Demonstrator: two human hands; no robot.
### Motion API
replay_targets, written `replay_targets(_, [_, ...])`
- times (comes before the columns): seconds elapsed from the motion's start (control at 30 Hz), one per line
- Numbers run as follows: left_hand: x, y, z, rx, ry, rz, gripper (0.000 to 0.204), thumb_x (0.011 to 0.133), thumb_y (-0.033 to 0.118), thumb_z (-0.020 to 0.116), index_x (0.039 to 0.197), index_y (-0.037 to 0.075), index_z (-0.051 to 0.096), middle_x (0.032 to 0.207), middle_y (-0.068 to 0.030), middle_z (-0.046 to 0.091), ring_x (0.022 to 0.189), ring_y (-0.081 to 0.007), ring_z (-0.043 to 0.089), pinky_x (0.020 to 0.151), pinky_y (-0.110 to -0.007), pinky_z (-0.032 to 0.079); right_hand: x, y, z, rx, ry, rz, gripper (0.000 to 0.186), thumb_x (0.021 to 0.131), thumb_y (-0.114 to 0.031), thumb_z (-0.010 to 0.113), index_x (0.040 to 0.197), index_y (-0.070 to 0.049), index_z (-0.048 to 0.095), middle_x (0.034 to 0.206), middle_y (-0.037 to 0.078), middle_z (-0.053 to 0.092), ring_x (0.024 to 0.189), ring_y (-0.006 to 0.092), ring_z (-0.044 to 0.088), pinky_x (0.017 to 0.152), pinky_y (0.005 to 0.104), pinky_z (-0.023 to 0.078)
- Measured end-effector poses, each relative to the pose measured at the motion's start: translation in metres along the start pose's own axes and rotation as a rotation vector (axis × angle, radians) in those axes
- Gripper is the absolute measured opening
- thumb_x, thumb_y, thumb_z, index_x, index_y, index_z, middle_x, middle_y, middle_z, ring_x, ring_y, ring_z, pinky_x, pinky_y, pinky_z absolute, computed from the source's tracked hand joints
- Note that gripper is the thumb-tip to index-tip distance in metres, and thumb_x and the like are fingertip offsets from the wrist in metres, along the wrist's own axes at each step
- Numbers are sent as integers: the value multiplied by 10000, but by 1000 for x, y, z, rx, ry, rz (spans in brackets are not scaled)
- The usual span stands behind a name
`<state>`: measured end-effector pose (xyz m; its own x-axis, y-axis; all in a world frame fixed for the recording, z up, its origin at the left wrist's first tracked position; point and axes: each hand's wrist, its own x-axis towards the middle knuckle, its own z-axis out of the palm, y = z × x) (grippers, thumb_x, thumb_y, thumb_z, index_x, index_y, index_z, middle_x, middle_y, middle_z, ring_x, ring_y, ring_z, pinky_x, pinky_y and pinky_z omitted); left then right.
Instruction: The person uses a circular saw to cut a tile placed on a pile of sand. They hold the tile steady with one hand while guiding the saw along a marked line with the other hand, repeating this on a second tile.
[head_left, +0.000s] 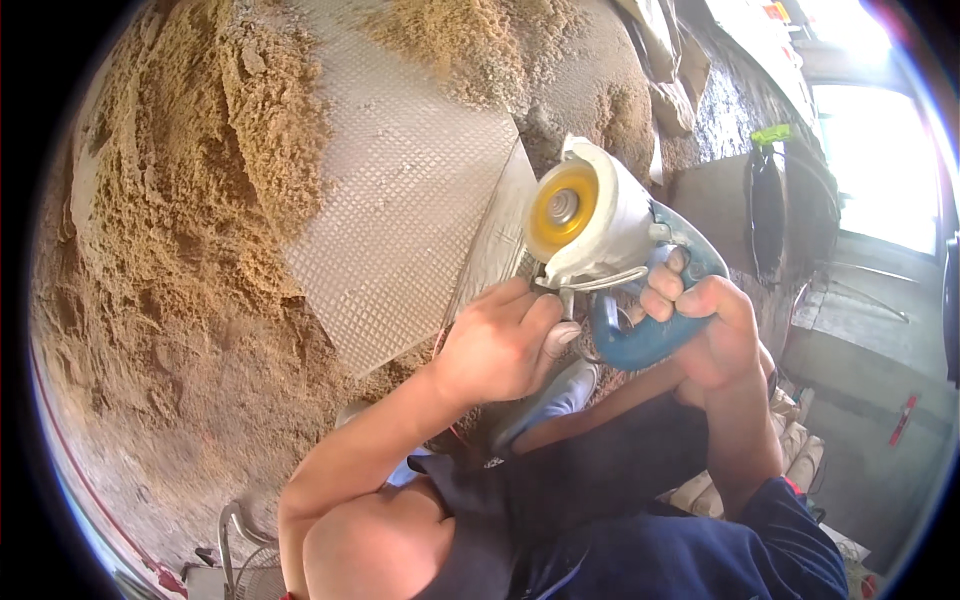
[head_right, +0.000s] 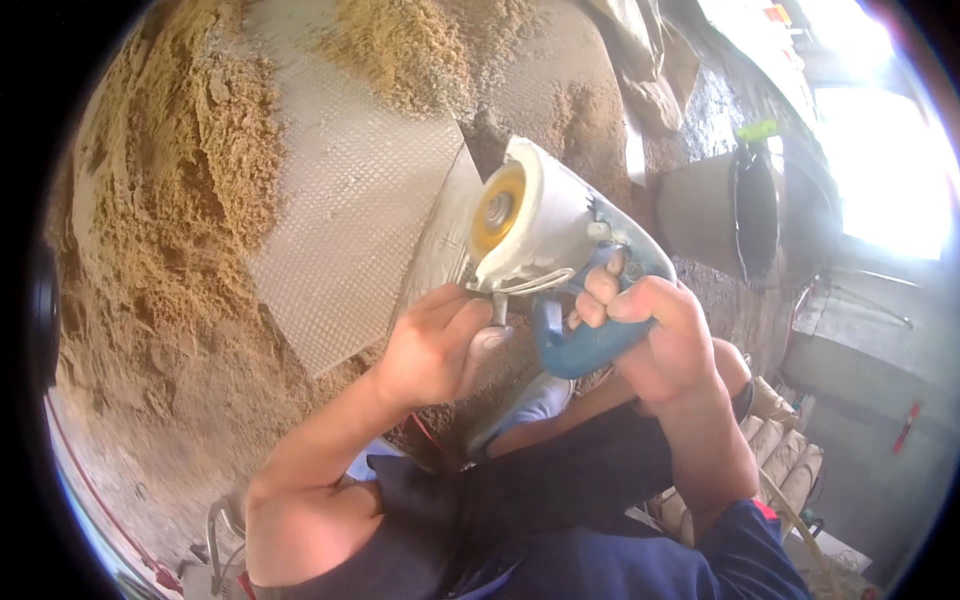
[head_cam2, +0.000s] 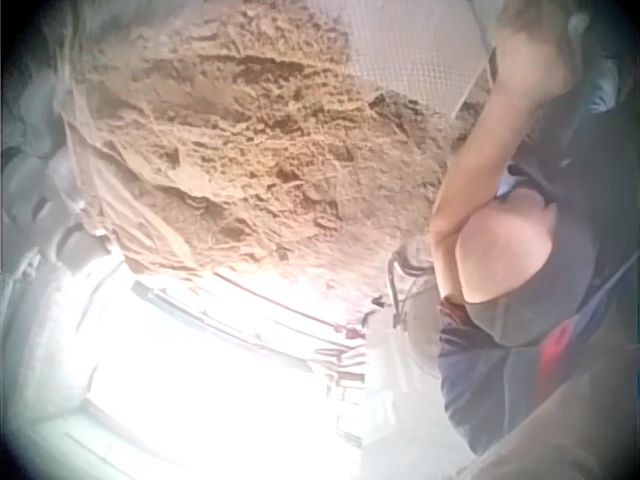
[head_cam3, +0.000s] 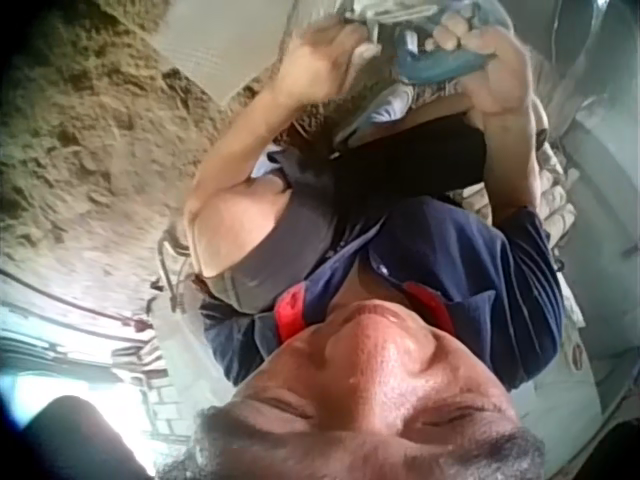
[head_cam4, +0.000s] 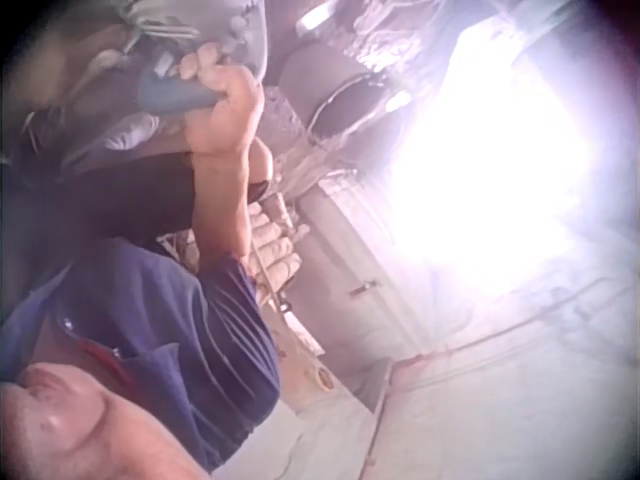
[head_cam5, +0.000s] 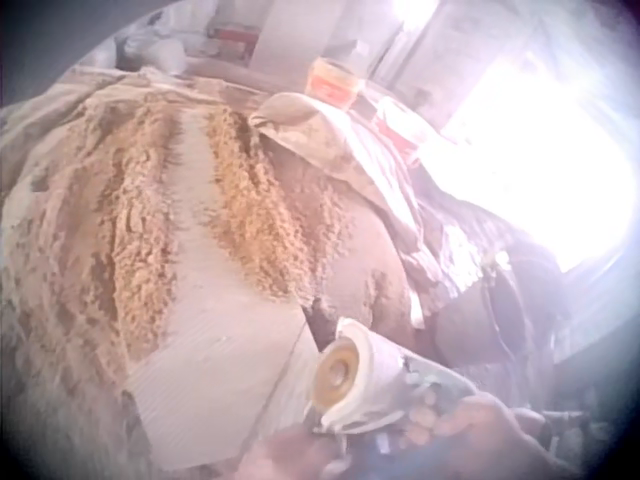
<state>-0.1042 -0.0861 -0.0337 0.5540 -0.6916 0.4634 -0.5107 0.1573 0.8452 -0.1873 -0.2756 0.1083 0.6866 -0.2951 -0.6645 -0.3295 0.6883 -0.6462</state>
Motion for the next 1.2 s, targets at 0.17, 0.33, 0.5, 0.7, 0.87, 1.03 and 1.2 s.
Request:
replay_targets(0.17, [-7,4,-2,8,-5,-6,164,911,147,646,906,-1,577,712,-128,557,632,-320,549,579,-426,471,-3,4,5,-58,17,11,287,742,3,471,1009,-69,547,871,43,514,823,214,505,810,391,458])
replay_targets(0.33, [-4,3,5,-10,-11,14,164,908,141,642,889,-3,567,713,-127,554,634,-324,548,579,-427,469,-6,4,-2,-30,29,4,285,740,1,471,1005,-70,548,872,43,513,815,211,506,806,394,458])
replay_targets(0.5, [-8,5,1,-9,0,33,157,888,131,659,875,3,568,710,-122,552,628,-321,539,573,-431,465,-10,8,-1,-20,1,0,294,737,-1,477,1013,-72,546,875,43,518,816,209,510,802,399,461])
replay_targets(0.7, [-20,8,-3,11,9,29,154,867,118,676,877,3,575,696,-115,545,624,-317,535,567,-427,462,-12,16,7,-56,8,22,283,740,-1,475,1005,-64,552,880,47,527,822,211,516,801,397,463])
replay_targets(0.87, [-20,9,1,-22,20,39,142,873,114,668,883,4,577,697,-116,549,617,-316,529,568,-427,462,-14,16,-5,-58,-1,0,270,742,0,474,992,-63,553,871,41,522,821,210,516,805,395,464])
replay_targets(1.03, [-20,11,1,-8,-14,25,143,885,124,659,894,6,580,725,-126,569,617,-319,530,568,-426,464,-19,14,6,-62,12,-2,275,740,8,484,997,-60,556,868,42,526,813,209,509,801,382,453])
replay_targets(1.2, [-27,11,-5,52,7,11,184,897,185,658,846,35,565,691,-109,550,665,-304,551,617,-411,492,-15,18,13,-57,1,10,284,737,14,487,1002,-59,558,874,46,537,812,209,510,808,379,448])
